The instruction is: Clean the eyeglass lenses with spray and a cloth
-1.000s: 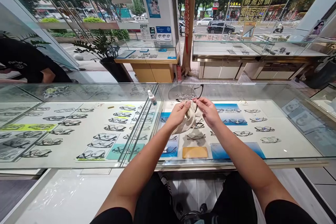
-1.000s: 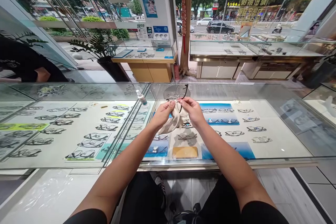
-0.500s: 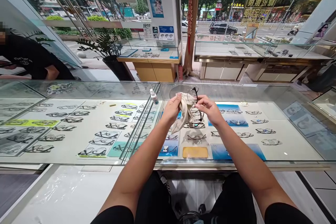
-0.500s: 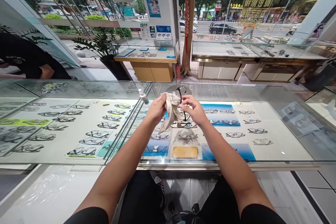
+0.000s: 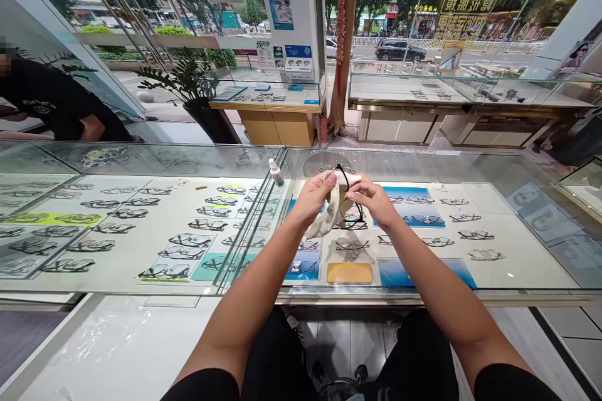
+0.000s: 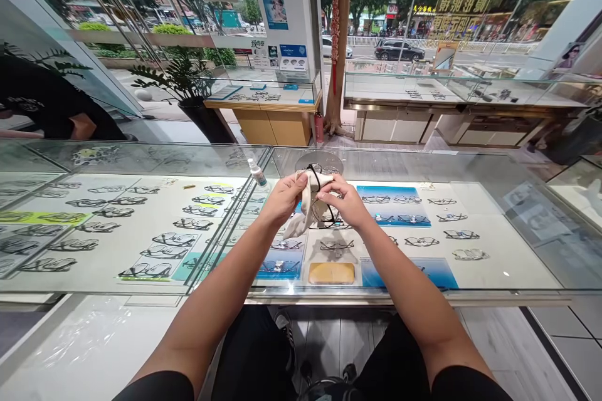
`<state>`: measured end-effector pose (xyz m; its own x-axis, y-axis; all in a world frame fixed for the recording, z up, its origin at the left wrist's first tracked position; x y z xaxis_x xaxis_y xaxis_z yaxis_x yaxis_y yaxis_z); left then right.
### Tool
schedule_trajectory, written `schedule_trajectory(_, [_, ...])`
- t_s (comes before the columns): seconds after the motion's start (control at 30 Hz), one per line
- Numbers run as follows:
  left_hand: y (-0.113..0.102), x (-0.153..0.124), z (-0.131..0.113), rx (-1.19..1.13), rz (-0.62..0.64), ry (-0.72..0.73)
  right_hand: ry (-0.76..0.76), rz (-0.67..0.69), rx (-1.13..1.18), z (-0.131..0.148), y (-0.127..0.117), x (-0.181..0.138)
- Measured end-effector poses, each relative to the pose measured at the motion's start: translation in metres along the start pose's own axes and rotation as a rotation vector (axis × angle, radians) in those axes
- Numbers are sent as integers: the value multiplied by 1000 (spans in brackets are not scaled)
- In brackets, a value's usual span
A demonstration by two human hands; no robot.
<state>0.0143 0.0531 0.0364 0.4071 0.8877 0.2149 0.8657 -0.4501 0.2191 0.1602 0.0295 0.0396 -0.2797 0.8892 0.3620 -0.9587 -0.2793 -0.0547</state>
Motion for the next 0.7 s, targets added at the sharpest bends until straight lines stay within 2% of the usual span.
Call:
schedule_trajectory(0.33, [6, -7, -7, -22, 15, -49, 38, -19, 124, -7, 0, -1])
schedule_trajectory(0.53, [4, -9, -15, 57, -74, 52, 45, -9, 126, -10, 5, -2])
schedule_trajectory(0.7, [6, -12, -20, 106, -150, 121, 0, 30, 90, 3, 13, -5])
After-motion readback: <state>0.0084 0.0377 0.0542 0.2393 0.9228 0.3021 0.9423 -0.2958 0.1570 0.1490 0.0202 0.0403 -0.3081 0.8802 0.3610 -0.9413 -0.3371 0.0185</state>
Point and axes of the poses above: each hand's wrist, its own x-axis towards the middle knuckle, its own y-axis out of the palm, z = x × y, the point moved 9 cm from there along x, towards the middle knuckle, and after that the axes turned 4 degrees about z, right-handed, at the moved point
